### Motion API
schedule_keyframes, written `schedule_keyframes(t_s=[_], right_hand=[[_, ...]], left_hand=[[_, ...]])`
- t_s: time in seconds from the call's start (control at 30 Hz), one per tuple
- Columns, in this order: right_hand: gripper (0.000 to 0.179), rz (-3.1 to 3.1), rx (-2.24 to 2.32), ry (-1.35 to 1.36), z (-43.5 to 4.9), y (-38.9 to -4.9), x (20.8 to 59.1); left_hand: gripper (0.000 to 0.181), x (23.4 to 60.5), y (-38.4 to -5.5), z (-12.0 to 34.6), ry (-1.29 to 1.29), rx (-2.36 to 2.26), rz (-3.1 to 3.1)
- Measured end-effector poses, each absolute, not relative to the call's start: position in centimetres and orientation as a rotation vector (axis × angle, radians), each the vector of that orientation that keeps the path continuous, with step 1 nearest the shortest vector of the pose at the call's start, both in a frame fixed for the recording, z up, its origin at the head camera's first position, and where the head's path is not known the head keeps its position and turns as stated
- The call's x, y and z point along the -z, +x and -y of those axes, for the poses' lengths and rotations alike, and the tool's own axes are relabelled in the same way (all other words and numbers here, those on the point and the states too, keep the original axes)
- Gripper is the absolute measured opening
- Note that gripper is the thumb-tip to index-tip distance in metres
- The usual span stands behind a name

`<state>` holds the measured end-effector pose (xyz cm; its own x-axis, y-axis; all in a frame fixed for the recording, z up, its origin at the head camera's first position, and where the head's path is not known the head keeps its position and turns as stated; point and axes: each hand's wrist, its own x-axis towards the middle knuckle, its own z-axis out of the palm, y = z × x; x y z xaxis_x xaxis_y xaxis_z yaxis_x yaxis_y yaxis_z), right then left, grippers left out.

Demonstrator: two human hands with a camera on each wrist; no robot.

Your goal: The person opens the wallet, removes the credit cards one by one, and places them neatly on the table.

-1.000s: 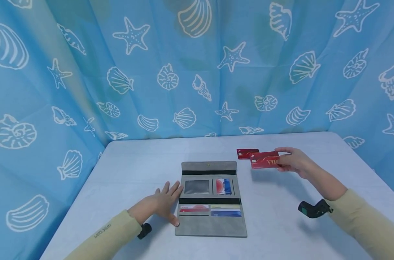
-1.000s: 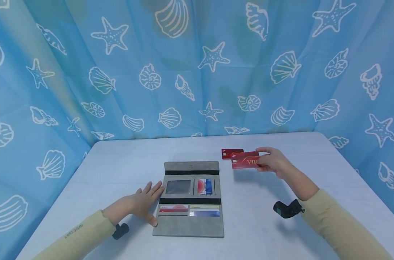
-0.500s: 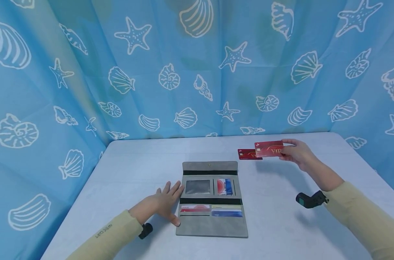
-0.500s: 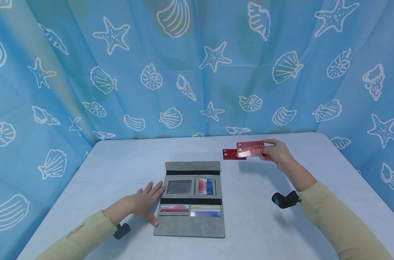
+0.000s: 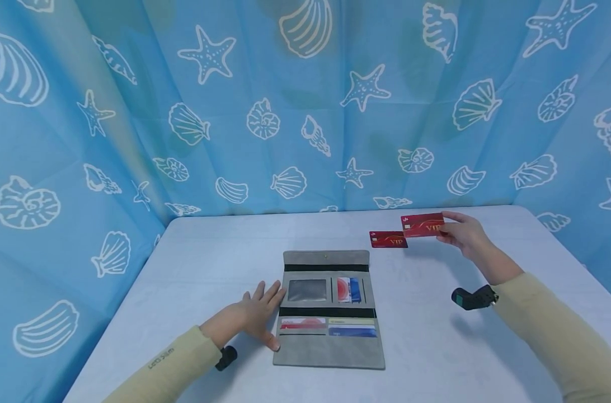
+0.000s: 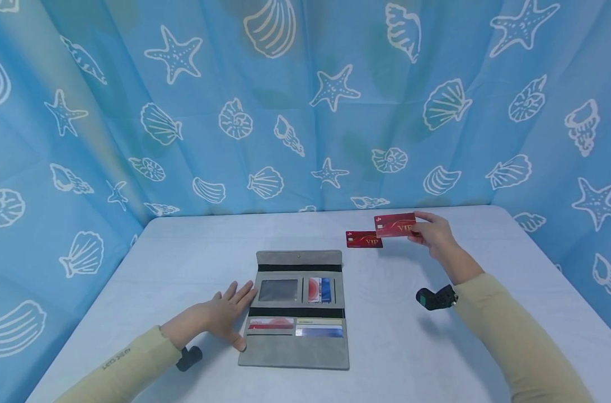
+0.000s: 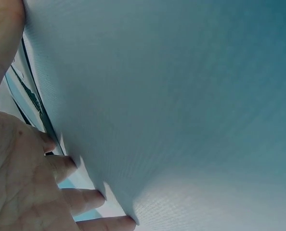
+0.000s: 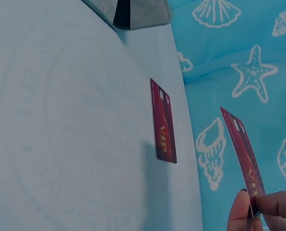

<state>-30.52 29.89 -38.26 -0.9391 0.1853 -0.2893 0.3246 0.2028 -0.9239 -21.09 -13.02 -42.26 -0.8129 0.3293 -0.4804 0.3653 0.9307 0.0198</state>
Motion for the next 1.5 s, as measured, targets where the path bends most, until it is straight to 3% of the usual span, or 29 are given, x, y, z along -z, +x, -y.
schedule_keyframes(t_s=[0.83, 1.5], right_hand=[[0.053, -2.195, 1.972, 0.835, -30.8, -33.0, 42.9], [0.051, -2.228, 1.850, 0.885, -31.4, -33.6, 44.0]], left_hand=[[0.116, 42.3, -21.2, 12.9, 0.509, 0.131, -2.591], [0.116, 42.3, -21.3, 13.0, 0.502, 0.145, -2.596]])
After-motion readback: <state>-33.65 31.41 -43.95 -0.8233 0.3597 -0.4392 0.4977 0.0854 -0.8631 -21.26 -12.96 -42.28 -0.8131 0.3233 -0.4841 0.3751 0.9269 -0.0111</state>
